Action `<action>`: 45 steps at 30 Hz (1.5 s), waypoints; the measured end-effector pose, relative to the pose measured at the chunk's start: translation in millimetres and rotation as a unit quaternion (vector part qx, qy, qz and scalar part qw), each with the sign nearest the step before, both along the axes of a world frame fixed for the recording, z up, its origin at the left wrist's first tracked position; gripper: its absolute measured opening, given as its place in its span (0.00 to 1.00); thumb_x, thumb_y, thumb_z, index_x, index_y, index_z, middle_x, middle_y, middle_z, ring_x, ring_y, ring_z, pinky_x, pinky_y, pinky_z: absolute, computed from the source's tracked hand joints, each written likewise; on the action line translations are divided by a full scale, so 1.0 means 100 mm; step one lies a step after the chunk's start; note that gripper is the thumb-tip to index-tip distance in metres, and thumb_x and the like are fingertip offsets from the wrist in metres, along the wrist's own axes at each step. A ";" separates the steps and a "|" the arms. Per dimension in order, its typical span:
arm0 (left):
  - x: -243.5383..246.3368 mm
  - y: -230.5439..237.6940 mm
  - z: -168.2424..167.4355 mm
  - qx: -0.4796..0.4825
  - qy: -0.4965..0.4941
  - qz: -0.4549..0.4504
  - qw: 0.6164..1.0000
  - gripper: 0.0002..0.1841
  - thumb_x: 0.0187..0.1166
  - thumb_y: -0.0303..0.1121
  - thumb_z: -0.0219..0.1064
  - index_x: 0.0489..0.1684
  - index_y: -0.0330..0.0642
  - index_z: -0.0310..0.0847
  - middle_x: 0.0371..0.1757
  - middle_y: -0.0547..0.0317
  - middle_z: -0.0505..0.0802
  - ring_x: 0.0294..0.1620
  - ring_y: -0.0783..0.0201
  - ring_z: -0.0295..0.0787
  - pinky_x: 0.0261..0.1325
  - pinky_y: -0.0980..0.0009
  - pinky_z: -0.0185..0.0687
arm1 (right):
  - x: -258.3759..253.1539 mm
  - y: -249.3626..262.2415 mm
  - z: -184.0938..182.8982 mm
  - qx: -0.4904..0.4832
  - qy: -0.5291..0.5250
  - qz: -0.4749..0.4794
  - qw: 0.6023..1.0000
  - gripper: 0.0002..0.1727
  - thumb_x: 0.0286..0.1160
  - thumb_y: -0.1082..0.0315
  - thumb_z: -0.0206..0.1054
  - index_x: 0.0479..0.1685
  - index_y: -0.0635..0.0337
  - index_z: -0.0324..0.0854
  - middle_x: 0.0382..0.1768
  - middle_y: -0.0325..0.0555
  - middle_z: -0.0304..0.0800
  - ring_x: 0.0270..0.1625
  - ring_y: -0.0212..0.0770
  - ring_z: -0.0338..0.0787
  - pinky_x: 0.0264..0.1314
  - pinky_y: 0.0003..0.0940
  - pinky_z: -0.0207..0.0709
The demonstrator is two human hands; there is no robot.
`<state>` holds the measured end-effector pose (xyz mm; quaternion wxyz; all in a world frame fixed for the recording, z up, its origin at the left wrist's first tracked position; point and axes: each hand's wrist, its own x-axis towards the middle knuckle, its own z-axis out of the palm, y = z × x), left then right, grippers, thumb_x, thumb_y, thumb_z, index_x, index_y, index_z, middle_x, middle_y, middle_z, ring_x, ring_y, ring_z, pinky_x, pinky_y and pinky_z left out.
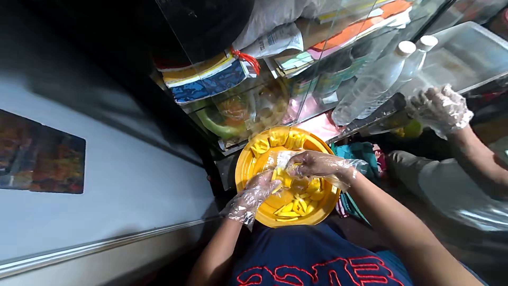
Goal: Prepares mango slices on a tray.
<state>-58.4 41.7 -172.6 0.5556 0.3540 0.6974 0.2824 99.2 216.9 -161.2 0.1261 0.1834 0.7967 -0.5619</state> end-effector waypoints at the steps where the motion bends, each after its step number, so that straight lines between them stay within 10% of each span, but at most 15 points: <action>1: -0.01 0.01 0.01 -0.009 0.046 -0.026 0.999 0.21 0.89 0.34 0.59 0.76 0.34 0.72 0.62 0.42 0.89 0.59 0.60 0.89 0.67 0.62 0.82 | -0.01 -0.01 0.03 0.012 -0.012 0.010 1.000 0.11 0.81 0.69 0.68 0.56 0.63 0.85 0.33 0.45 0.87 0.30 0.31 0.83 0.38 0.30 0.80; 8: -0.02 -0.03 0.09 -0.011 0.157 -0.121 0.980 0.26 0.93 0.43 0.52 0.83 0.35 0.68 0.74 0.35 0.82 0.78 0.44 0.77 0.82 0.47 0.64 | -0.07 -0.09 0.10 0.011 -0.066 0.001 0.998 0.12 0.81 0.68 0.69 0.59 0.61 0.84 0.33 0.46 0.90 0.28 0.33 0.86 0.37 0.29 0.82; 23: -0.02 -0.10 -0.07 0.026 -0.064 0.098 0.993 0.18 0.82 0.31 0.67 0.64 0.28 0.75 0.52 0.47 0.87 0.47 0.67 0.87 0.54 0.70 0.85 | 0.05 -0.03 -0.09 -0.022 0.093 -0.064 0.993 0.06 0.83 0.71 0.63 0.42 0.63 0.84 0.28 0.38 0.82 0.28 0.25 0.78 0.34 0.22 0.75; 29: 0.00 -0.13 0.02 0.033 0.027 0.066 0.997 0.18 0.89 0.35 0.59 0.67 0.31 0.77 0.60 0.44 0.89 0.58 0.62 0.87 0.65 0.64 0.81 | 0.08 0.00 -0.12 -0.038 0.085 -0.053 0.994 0.07 0.85 0.68 0.61 0.46 0.61 0.82 0.31 0.37 0.82 0.30 0.25 0.80 0.37 0.22 0.77; 34: 0.02 -0.10 0.03 0.038 0.131 0.030 0.990 0.21 0.92 0.39 0.55 0.72 0.32 0.76 0.63 0.36 0.88 0.65 0.49 0.85 0.72 0.52 0.76 | 0.06 -0.08 -0.02 -0.030 0.063 -0.055 0.996 0.14 0.74 0.70 0.73 0.56 0.63 0.84 0.51 0.48 0.88 0.50 0.34 0.87 0.58 0.35 0.82; 45: 0.18 -0.01 0.25 -0.121 0.307 -0.130 0.935 0.28 0.95 0.46 0.42 0.91 0.46 0.58 0.67 0.34 0.87 0.71 0.38 0.83 0.73 0.42 0.73 | 0.04 -0.13 -0.10 -0.020 0.057 -0.087 0.994 0.08 0.82 0.69 0.66 0.47 0.66 0.82 0.32 0.44 0.86 0.32 0.30 0.85 0.42 0.28 0.82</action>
